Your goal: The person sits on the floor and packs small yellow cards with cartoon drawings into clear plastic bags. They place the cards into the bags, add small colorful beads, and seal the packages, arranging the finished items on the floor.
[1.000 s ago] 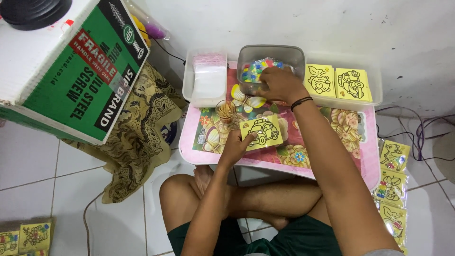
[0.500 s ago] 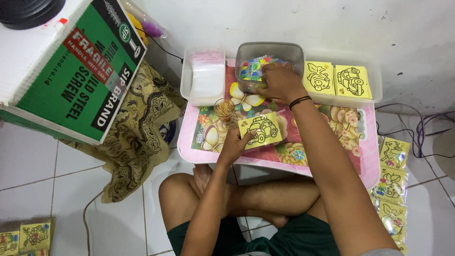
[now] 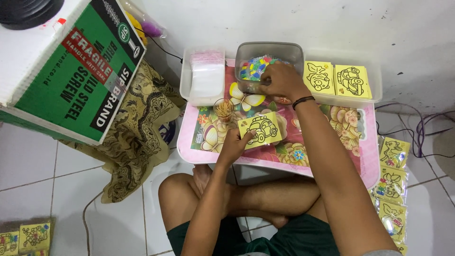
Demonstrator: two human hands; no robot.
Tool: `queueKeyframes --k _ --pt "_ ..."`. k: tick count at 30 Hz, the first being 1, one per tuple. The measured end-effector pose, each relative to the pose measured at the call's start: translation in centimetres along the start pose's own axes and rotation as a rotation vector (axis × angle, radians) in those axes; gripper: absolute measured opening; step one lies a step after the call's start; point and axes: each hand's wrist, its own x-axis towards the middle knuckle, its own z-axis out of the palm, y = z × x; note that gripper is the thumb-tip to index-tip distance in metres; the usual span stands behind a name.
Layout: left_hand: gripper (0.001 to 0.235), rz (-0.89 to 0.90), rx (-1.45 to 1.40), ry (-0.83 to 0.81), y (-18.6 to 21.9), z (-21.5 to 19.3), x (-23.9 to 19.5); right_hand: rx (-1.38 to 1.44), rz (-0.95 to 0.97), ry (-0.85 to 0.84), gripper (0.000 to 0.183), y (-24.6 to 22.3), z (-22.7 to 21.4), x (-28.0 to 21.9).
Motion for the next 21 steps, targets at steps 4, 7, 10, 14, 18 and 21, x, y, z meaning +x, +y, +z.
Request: queueKeyframes --k 4,7,10,14,18,21 --pt "0.034 0.002 0.012 -0.016 -0.4 -0.2 0.1 0.086 -0.010 0.053 0.025 0.6 0.4 -0.1" --pt "0.035 0.002 0.021 -0.016 -0.7 -0.2 0.1 0.105 0.011 0.075 0.021 0.6 0.3 -0.1" --pt "0.034 0.004 0.022 -0.017 -0.9 -0.3 0.1 0.191 0.068 0.020 0.021 0.2 -0.1 -0.3" --pt "0.034 -0.011 0.023 -0.023 -1.1 -0.3 0.2 0.237 0.054 -0.033 0.025 -0.2 -0.6 -0.3" --pt "0.033 -0.025 -0.004 -0.025 -1.0 -0.2 0.1 0.408 0.064 -0.062 0.037 -1.4 -2.7 -0.9" --pt "0.032 -0.023 -0.001 -0.018 -0.9 -0.3 0.1 0.435 0.051 -0.002 0.039 -1.3 -2.8 -1.1"
